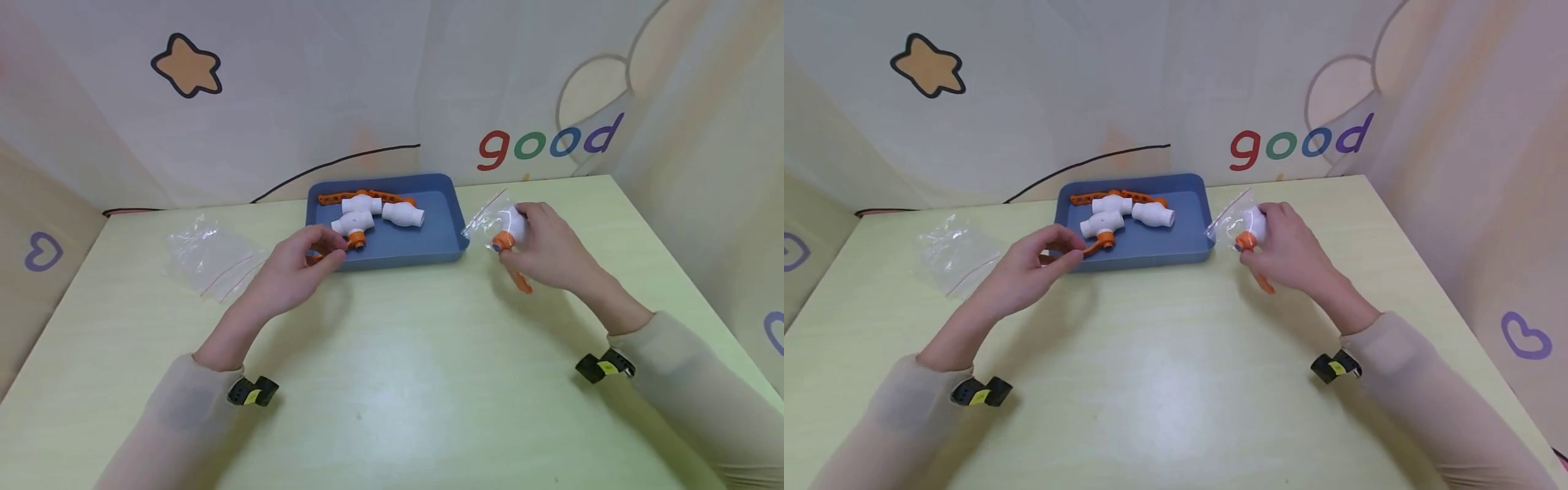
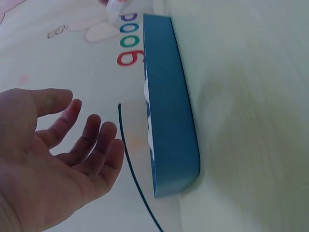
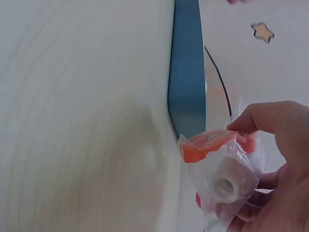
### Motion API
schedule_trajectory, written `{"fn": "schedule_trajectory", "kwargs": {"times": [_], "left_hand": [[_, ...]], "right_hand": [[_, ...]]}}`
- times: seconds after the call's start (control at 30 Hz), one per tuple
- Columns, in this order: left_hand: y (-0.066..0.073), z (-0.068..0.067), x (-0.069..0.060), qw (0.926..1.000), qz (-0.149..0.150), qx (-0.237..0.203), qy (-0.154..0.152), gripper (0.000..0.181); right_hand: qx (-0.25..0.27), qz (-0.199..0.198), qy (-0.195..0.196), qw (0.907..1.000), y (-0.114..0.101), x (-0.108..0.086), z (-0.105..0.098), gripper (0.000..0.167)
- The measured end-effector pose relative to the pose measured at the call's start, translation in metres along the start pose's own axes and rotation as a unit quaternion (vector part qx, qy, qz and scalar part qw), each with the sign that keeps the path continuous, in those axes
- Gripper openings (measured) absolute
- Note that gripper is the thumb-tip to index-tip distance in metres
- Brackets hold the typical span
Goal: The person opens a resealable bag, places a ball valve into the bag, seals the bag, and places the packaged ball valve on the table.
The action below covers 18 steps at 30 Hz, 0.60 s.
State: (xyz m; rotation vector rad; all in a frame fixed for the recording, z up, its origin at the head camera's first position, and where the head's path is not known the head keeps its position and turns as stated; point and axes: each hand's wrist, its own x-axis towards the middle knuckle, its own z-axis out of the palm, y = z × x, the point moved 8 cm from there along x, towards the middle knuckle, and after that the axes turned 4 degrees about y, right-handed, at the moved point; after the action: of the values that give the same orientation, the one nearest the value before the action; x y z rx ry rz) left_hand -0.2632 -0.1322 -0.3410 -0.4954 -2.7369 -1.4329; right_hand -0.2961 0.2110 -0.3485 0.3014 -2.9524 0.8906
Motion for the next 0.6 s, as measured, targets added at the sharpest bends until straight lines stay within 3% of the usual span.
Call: {"fn": "schedule_trajectory", "kwargs": {"times": [0.27,0.6], "left_hand": [[-0.023,-0.032,-0.008,0.9984,-0.003,0.057,-0.001,0.020],[-0.052,-0.076,-0.016,0.9943,-0.028,0.103,0.003,0.028]], "right_hand": [[-0.003,0.070,-0.026,0.9972,0.049,0.008,-0.010,0.087],[-0.037,0.098,-0.043,0.9935,0.088,0.015,-0.020,0.076]]}}
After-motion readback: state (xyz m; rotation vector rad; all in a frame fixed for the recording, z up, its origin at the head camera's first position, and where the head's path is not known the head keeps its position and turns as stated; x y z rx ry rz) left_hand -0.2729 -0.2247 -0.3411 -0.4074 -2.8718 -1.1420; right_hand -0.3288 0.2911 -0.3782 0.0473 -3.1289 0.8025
